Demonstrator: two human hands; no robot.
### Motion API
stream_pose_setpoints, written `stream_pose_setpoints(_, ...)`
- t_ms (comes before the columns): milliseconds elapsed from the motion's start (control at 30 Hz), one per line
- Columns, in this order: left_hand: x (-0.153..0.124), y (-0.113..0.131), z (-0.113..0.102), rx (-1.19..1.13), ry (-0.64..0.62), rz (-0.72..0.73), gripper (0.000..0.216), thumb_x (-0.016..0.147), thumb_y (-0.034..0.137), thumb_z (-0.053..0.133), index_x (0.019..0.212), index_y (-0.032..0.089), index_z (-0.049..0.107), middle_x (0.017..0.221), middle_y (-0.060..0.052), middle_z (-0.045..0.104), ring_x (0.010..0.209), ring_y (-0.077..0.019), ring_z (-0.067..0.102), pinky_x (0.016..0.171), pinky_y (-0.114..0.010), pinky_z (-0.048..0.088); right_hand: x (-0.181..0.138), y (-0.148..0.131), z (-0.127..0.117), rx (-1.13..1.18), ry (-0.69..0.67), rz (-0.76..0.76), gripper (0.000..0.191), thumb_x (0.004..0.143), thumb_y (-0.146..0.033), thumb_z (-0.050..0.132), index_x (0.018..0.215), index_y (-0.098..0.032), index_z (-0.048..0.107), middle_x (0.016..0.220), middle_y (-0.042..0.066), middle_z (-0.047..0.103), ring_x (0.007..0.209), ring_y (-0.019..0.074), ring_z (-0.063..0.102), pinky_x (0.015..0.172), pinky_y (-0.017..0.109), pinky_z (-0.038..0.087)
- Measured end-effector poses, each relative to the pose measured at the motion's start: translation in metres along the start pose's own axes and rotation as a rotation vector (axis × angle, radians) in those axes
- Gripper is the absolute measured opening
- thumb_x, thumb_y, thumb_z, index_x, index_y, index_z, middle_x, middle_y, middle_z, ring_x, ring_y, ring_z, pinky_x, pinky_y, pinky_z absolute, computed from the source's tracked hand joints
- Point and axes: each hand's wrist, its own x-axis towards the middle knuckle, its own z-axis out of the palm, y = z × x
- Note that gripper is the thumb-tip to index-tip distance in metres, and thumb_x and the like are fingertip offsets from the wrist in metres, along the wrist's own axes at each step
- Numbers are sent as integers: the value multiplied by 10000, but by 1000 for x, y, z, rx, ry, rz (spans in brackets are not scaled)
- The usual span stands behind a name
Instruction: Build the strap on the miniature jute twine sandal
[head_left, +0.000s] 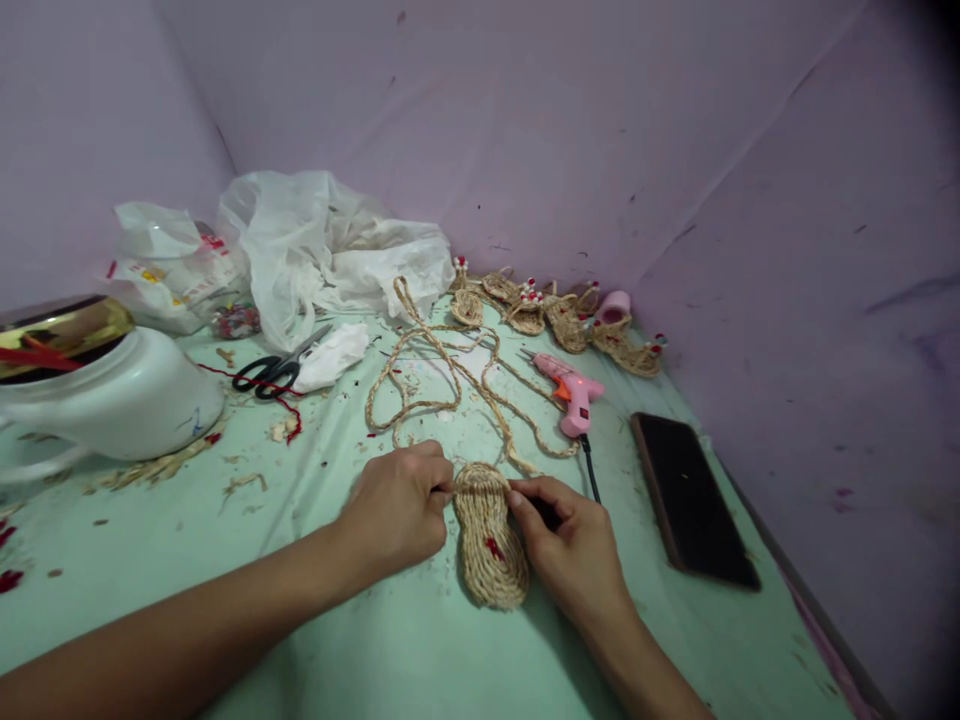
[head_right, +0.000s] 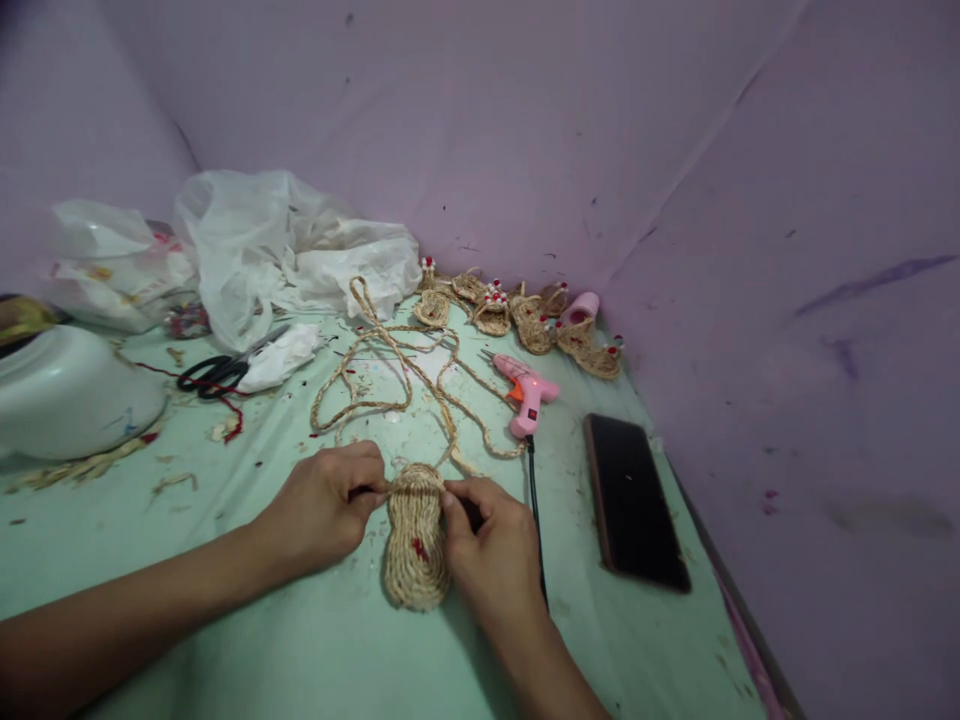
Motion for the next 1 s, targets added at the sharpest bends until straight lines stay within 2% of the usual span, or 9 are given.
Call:
stream_pose_setpoints(733,-2,1,0,47,15,30,121,710,130,455,613,177,508,683,0,517,661,-134,501,591,-244,354,-2,0,0,-84,27,-50,163,765,-245,506,758,-178,654,704,37,677,625,168,603,579,260,458)
stream_pose_setpoints(1000,-4,1,-1,55,9,44,130,726,145,445,610,176,493,685,-6,509,655,-136,490,603,-251,361,-3,0,0,-65,42,-48,169,755,-235,512,778,-178,670,763,58,695,690,190,626,619,279,480)
